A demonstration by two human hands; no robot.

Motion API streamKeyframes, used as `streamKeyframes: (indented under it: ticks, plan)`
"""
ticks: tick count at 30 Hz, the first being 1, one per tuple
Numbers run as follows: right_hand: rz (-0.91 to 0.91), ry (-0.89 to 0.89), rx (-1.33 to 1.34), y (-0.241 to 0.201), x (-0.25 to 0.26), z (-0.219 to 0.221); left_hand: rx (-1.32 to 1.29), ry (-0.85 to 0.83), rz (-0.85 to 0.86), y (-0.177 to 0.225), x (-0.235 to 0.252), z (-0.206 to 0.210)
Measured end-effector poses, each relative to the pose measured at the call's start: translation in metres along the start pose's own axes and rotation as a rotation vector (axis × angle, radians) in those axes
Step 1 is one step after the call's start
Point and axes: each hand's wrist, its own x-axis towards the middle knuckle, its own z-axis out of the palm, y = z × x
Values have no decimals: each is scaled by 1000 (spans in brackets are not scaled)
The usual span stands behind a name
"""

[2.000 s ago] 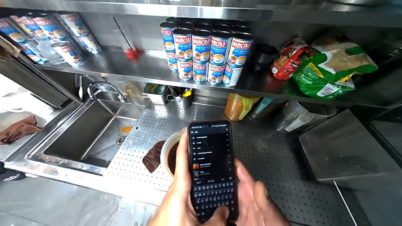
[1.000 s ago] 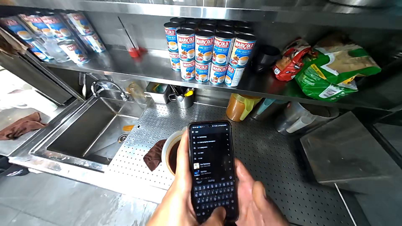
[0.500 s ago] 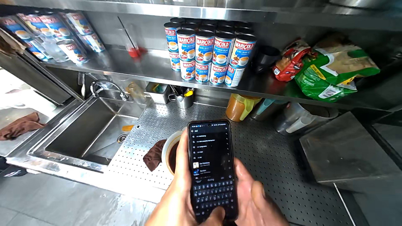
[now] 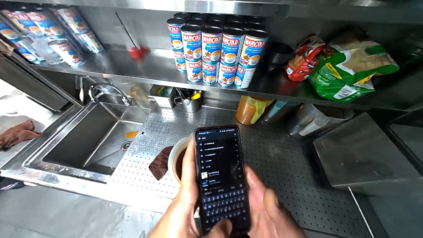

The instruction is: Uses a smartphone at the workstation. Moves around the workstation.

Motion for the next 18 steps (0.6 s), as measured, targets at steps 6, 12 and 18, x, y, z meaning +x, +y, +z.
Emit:
streamKeyframes:
  ticks: [6,12,18]
  plan:
    - [9,1,-31,-2,2,1,30,19,-64,5,0,0]
    - [-42,60,-153,-1,7,5,-9,-38,21,-2,2,0]
    - [-14,147,-91,-6,7,10,9,3,-15,-1,3,6]
